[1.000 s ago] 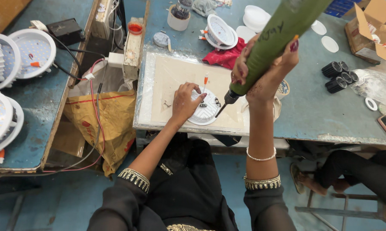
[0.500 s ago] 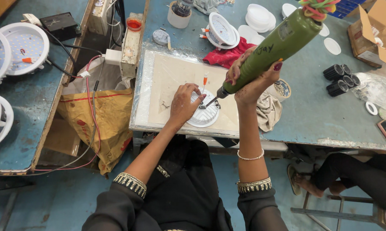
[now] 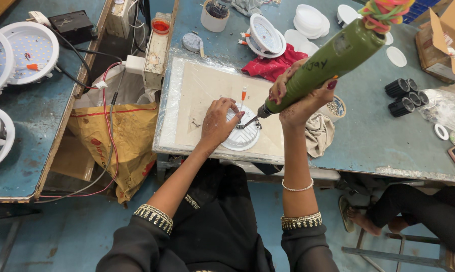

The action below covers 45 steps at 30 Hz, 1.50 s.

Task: The person uses a pneumatic screwdriver to fasten screws into the center of white circular LED light fixtures. They repeatedly pick up fixtures, align them, drive screws, and place the completed units aside.

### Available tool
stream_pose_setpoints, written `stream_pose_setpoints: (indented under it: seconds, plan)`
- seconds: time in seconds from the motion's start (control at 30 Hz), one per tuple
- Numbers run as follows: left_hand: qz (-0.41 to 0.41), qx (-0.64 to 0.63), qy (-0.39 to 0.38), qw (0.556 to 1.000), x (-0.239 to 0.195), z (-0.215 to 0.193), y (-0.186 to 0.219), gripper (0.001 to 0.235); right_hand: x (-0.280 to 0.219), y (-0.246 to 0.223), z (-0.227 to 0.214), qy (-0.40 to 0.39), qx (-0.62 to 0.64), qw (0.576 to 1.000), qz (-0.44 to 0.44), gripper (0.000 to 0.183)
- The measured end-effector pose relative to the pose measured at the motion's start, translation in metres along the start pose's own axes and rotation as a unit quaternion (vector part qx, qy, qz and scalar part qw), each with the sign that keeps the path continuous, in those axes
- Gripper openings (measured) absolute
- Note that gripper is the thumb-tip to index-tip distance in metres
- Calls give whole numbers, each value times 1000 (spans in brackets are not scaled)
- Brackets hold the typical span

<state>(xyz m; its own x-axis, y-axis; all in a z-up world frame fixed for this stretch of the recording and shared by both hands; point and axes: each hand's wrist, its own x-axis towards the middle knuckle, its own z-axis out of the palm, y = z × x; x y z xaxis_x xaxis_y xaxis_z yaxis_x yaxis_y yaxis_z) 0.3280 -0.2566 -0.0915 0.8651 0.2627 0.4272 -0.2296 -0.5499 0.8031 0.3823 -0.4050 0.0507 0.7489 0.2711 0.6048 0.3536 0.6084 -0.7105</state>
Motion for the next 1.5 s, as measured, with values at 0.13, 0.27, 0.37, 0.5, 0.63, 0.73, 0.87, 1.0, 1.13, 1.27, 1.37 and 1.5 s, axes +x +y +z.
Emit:
stream_pose_setpoints:
  seconds: [0.13,0.27,0.37,0.5,0.63,0.73,0.87,1.0,1.13,1.27,1.37,1.5]
  plan:
    - [-2,-1,0,1000,0,1,-1,27,0,-2,-1,-3,19,1000,-1,74]
    - [13,7,11,1000,0,1,-1,26,1,-2,-1,14,46,999,11,74]
    - [-7,-5,-2,1000,1,0,0,26,1,0,-2,-8,36,999,10,76]
    - [-5,-2,-5,1000,1,-2,2,26,1,3,-3,-22,36,999,18,77]
    - [-2,-5,-1,1000,0,-1,0,25,-1,5,-8,-39,-1,999,16,72]
    - [1,-4,2,1000,0,3,-3,25,-5,16,-9,15,32,999,9,76]
    - [22,3,14,1000,2,6,-8,24,-10,28,-9,14,-4,1000,-24,71]
    - [26,1,9,1000,2,10,-8,24,-12,34,-10,76,-65,994,-48,58]
    - [27,7,-4,1000,2,5,-7,24,-13,34,-3,39,-9,999,-6,62]
    - [8,-7,-13,1000,1,2,1,25,-12,23,5,4,-22,1000,7,74]
    - [4,-13,-21,1000,1,-1,4,27,-8,18,11,11,-35,999,22,80]
    - [8,-13,-23,1000,1,-1,3,26,-8,16,12,8,-25,999,30,77]
